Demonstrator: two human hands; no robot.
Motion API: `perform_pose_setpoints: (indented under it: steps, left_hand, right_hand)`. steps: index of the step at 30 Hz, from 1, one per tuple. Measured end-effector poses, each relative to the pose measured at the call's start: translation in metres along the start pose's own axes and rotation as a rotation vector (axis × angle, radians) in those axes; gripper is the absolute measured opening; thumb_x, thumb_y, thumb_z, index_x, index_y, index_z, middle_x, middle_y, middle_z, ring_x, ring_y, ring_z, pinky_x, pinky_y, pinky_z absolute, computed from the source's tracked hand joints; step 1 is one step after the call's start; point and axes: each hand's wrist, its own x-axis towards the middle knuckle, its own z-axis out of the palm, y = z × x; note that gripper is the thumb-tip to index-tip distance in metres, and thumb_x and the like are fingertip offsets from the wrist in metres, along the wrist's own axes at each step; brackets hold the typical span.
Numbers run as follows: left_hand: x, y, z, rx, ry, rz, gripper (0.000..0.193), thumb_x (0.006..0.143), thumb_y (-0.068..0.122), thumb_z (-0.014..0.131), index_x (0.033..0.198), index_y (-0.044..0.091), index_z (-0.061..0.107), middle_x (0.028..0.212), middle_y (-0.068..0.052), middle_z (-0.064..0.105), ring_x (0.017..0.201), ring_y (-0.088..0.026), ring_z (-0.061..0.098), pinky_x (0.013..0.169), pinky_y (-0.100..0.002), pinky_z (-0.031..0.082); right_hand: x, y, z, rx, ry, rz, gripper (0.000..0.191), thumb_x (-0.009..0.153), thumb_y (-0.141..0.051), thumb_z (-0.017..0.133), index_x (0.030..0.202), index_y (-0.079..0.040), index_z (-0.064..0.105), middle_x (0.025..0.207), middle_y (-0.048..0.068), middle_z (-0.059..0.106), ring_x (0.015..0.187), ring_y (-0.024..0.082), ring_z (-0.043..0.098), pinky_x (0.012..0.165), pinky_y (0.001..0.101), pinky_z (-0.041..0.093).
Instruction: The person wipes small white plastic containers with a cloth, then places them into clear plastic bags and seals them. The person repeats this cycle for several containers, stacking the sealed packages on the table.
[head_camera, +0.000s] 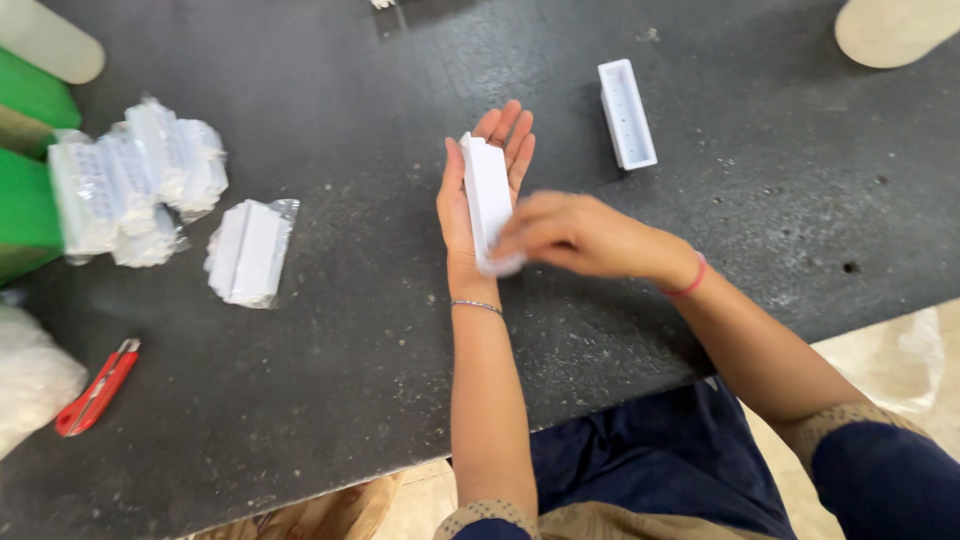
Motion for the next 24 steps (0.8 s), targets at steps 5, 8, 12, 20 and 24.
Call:
perform_pose_setpoints:
  steps: [5,8,12,20,24]
  left_hand:
    - [0.0,0.005,-0.009,-0.051,0.024,0.045,0.061,0.115,0.043,0.029,0.149,-0.005,0.043,0.158,-0.025,0.043,0.149,-0.038,0.041,0.124,-0.048,0.04]
    - [0.001,0.004,-0.025,-0.127,0.075,0.055,0.064,0.112,0.047,0.03,0.147,-0.004,0.045,0.154,-0.025,0.043,0.141,-0.039,0.048,0.116,-0.051,0.045]
    - [0.007,0.0,-0.053,-0.293,0.039,0.032,0.067,0.111,0.053,0.033,0.146,-0.002,0.049,0.146,-0.022,0.053,0.128,-0.033,0.057,0.108,-0.045,0.049]
    - [0.014,-0.012,-0.075,-0.232,0.229,0.154,0.072,0.092,0.058,0.06,0.123,-0.006,0.057,0.116,-0.015,0.062,0.124,-0.032,0.061,0.113,-0.039,0.048]
    - [0.019,-0.017,-0.076,-0.254,0.266,0.125,0.075,0.09,0.062,0.06,0.121,-0.006,0.058,0.117,-0.015,0.064,0.116,-0.029,0.063,0.108,-0.034,0.052]
  right_hand:
    - [-0.005,-0.001,-0.017,0.34,-0.268,0.182,0.035,0.086,0.0,0.067,0.116,-0.015,0.078,0.114,0.004,0.074,0.101,0.02,0.074,0.089,0.0316,0.059]
    - [-0.01,0.01,-0.023,0.393,-0.12,0.083,0.033,0.089,0.001,0.068,0.119,-0.009,0.076,0.117,0.008,0.073,0.108,0.021,0.072,0.095,0.0334,0.057]
    - [-0.012,0.028,-0.02,0.45,0.173,0.338,0.029,0.094,-0.003,0.066,0.123,-0.005,0.072,0.116,0.006,0.071,0.107,0.016,0.067,0.093,0.0312,0.055]
    - [-0.012,0.053,-0.015,0.661,0.56,0.5,0.034,0.099,-0.012,0.069,0.132,-0.002,0.066,0.114,0.002,0.072,0.103,0.008,0.065,0.09,0.0239,0.052]
    - [-0.011,0.058,-0.008,0.691,0.571,0.518,0.033,0.1,-0.013,0.069,0.132,-0.003,0.066,0.113,0.001,0.071,0.101,0.008,0.065,0.087,0.0234,0.051]
